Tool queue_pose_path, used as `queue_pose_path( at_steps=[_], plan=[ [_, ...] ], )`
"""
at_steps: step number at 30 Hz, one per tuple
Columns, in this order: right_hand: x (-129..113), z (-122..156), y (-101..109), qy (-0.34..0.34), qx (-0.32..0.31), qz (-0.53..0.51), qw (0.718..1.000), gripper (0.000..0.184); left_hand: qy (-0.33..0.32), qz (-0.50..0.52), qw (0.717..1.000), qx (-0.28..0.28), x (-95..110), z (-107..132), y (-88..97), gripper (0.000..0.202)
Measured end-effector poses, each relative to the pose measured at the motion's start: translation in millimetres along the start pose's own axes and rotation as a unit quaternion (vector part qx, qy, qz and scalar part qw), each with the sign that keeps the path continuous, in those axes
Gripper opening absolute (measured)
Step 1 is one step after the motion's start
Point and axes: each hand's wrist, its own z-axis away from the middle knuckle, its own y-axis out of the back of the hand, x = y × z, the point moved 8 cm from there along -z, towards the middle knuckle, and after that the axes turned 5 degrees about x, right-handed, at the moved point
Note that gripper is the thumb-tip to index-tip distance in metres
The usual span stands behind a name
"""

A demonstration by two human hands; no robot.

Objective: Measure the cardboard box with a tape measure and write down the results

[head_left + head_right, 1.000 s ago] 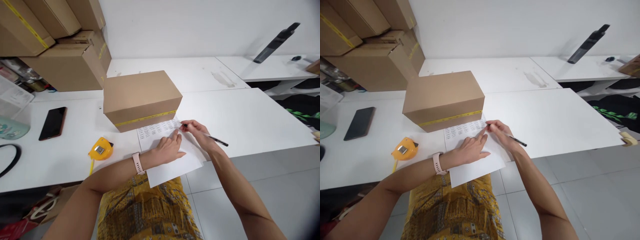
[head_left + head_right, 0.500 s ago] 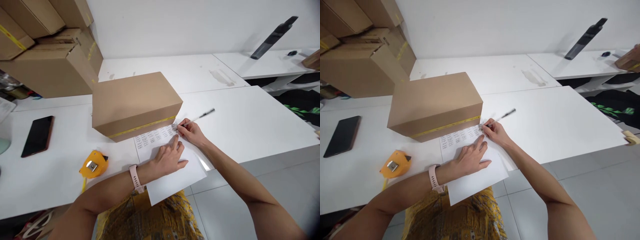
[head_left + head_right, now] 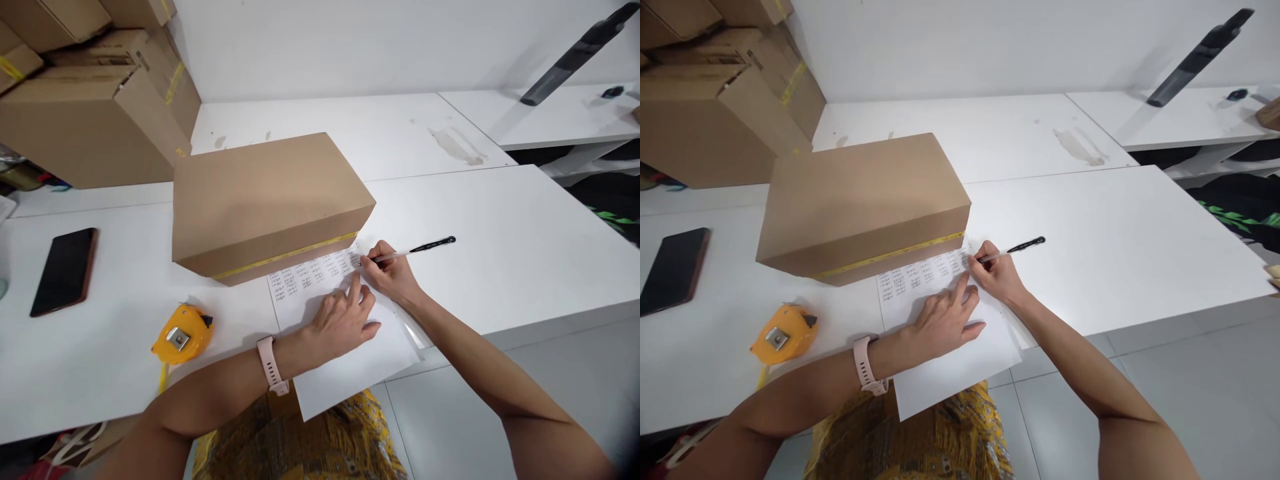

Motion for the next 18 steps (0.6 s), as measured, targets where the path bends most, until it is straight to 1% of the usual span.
queue_pose_path(
  at_steps=[2,7,13,18],
  plan=[
    [-1.0,0.7,-2.1,0.004,-0.010,0.001,1.000,0.030,0.000,-0.001,1.000,0.000,0.2,-0.1,0.4,0.054],
    [-4.1,1.6,-1.4,0.012,-0.008,0.007,1.000,0.027,-0.001,-0.008,1.000,0.005,0.3,0.7,1.9,0.053],
    [-2.8,1.9,-4.2,0.012,-0.022,0.008,1.000,0.026,0.000,-0.009,1.000,0.004,0.4,1.8,1.8,0.053],
    [0.1,1.3,-4.2,0.014,-0.022,0.015,1.000,0.026,-0.002,-0.013,1.000,0.019,1.0,2.0,0.4,0.054]
  ],
)
